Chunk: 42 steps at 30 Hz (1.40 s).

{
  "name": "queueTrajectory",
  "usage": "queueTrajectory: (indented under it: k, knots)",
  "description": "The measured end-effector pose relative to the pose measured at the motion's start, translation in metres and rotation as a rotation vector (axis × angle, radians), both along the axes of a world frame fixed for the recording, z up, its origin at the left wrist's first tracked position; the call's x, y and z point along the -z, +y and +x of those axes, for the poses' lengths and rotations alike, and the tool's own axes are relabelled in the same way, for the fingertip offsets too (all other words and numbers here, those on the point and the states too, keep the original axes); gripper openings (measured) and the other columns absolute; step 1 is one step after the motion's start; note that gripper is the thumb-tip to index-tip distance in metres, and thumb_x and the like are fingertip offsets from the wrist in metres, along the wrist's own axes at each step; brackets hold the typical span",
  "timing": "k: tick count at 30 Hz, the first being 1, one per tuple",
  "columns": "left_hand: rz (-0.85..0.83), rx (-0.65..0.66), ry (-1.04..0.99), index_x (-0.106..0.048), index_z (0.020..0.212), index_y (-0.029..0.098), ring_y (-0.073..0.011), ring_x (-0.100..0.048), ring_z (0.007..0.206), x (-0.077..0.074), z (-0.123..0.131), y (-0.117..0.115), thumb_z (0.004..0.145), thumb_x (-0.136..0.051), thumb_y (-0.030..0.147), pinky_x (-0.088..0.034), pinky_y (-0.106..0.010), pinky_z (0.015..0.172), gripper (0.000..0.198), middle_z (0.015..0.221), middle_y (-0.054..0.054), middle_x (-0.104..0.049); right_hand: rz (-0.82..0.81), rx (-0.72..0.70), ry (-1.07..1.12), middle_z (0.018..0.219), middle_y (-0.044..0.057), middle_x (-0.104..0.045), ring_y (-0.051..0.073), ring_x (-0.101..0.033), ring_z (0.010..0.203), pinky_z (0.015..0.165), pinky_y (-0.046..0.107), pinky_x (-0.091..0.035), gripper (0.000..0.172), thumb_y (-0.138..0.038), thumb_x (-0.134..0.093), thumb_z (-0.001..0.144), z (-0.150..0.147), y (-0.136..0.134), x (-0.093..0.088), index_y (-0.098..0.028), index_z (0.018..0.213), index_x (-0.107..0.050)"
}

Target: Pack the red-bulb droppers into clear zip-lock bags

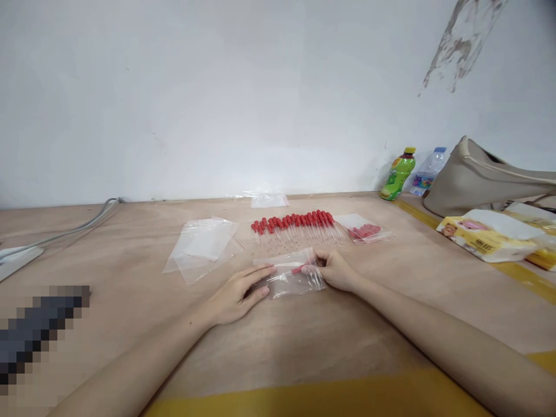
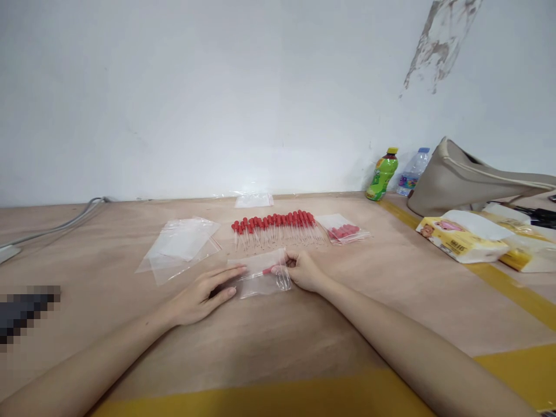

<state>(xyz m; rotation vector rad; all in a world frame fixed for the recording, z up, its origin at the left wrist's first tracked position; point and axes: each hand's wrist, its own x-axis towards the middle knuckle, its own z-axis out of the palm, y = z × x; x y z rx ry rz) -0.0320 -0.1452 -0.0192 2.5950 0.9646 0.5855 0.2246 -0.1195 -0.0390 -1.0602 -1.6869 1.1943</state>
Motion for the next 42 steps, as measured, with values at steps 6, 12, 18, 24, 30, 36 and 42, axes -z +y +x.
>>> queueTrajectory:
  k: [6, 12, 18, 24, 30, 36, 42]
  knots:
    - [-0.027, -0.025, -0.023, -0.056, 0.115, 0.024, -0.0212, -0.047, 0.115, 0.004, -0.003, 0.004, 0.087, -0.046, 0.031, -0.039, -0.038, 0.096, 0.031, 0.129, -0.006, -0.047, 0.184, -0.162, -0.168, 0.075, 0.002, -0.060, 0.013, -0.055, 0.073, 0.070, 0.027, -0.043, 0.017, -0.034, -0.059, 0.071, 0.011, 0.002, -0.002, -0.019, 0.066, -0.065]
    - [-0.006, 0.001, 0.000, -0.055, 0.117, 0.024, -0.0197, -0.043, 0.119, 0.006, -0.001, 0.006, 0.090, -0.039, 0.028, -0.037, -0.039, 0.099, 0.031, 0.127, -0.005, -0.049, 0.324, 0.390, -0.326, 0.069, 0.002, -0.059, 0.014, -0.053, 0.063, 0.060, 0.027, -0.041, 0.012, -0.024, -0.053, 0.068, 0.020, 0.034, -0.002, -0.017, 0.075, -0.061]
    - [0.024, 0.018, -0.005, -0.056, 0.116, 0.023, -0.0203, -0.046, 0.116, 0.007, -0.001, 0.008, 0.088, -0.044, 0.027, -0.037, -0.039, 0.099, 0.031, 0.125, -0.006, -0.051, 0.381, 0.736, -0.744, 0.094, 0.009, -0.059, 0.020, -0.055, 0.084, 0.069, 0.030, -0.041, 0.023, -0.030, -0.048, 0.075, 0.012, 0.078, -0.026, -0.017, 0.090, -0.058]
    - [0.005, 0.014, 0.003, -0.055, 0.116, 0.023, -0.0200, -0.045, 0.118, 0.007, -0.002, 0.009, 0.088, -0.044, 0.028, -0.035, -0.038, 0.101, 0.031, 0.126, -0.005, -0.050, 0.189, 0.760, -0.954, 0.104, 0.014, -0.055, 0.025, -0.056, 0.090, 0.071, 0.033, -0.042, 0.029, -0.034, -0.042, 0.080, -0.006, 0.102, -0.028, -0.015, 0.094, -0.058]
    - [0.009, 0.011, -0.009, -0.056, 0.115, 0.022, -0.0206, -0.046, 0.117, 0.007, -0.001, 0.008, 0.088, -0.044, 0.028, -0.037, -0.040, 0.099, 0.031, 0.125, -0.006, -0.051, 0.158, 0.802, -0.988, 0.103, 0.018, -0.055, 0.027, -0.057, 0.092, 0.072, 0.034, -0.043, 0.031, -0.021, -0.041, 0.080, -0.010, 0.106, -0.026, -0.009, 0.106, -0.051]
    - [0.007, 0.010, -0.011, -0.056, 0.115, 0.022, -0.0197, -0.045, 0.117, 0.007, -0.001, 0.008, 0.088, -0.044, 0.028, -0.036, -0.039, 0.100, 0.031, 0.125, -0.006, -0.051, 0.222, 0.708, -1.036, 0.098, 0.021, -0.058, 0.028, -0.057, 0.093, 0.073, 0.033, -0.043, 0.027, -0.009, -0.038, 0.078, -0.011, 0.107, -0.029, -0.006, 0.100, -0.054]
    - [0.002, 0.001, -0.016, -0.056, 0.115, 0.022, -0.0203, -0.046, 0.117, 0.007, -0.001, 0.008, 0.088, -0.045, 0.028, -0.037, -0.039, 0.099, 0.031, 0.124, -0.006, -0.052, 0.279, 0.641, -1.032, 0.097, 0.022, -0.058, 0.028, -0.056, 0.096, 0.076, 0.033, -0.041, 0.029, -0.003, -0.037, 0.077, -0.011, 0.108, -0.035, -0.004, 0.102, -0.051]
